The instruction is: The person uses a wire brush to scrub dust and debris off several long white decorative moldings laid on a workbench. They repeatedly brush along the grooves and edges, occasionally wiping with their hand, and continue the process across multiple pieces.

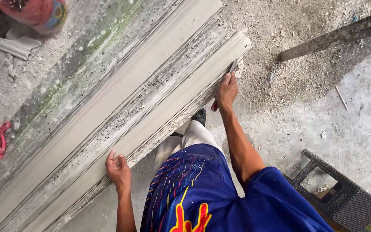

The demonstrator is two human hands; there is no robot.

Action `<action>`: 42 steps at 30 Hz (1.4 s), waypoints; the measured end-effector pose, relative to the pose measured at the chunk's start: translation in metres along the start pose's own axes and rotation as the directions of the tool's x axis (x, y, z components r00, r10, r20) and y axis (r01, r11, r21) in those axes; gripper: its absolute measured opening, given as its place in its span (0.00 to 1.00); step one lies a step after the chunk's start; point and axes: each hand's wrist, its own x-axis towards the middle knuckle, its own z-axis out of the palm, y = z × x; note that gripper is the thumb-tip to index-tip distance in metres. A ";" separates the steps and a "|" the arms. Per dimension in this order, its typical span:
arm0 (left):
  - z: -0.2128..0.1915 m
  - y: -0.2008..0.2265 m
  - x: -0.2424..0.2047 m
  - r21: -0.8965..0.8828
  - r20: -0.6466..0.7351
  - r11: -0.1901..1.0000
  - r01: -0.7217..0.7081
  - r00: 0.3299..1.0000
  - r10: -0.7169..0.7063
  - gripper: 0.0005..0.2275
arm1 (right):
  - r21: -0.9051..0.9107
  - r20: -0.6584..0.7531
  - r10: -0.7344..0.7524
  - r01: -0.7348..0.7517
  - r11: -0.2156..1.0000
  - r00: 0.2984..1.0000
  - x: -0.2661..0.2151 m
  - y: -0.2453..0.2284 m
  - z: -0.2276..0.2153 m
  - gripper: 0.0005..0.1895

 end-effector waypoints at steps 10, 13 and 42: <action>0.006 0.024 -0.003 0.045 0.030 0.989 0.140 0.990 -0.141 0.20 | 0.068 0.017 0.056 -0.057 0.996 0.998 0.082 -0.008 -0.075 0.17; 0.000 0.009 -0.009 0.050 -0.038 0.985 0.166 0.986 -0.164 0.19 | 0.246 0.109 0.021 -0.048 0.968 0.994 0.070 -0.021 -0.112 0.16; -0.021 0.032 -0.034 0.135 -0.156 0.928 0.347 0.933 -0.326 0.19 | 0.573 0.605 0.325 -0.681 0.457 0.727 0.007 -0.143 0.022 0.09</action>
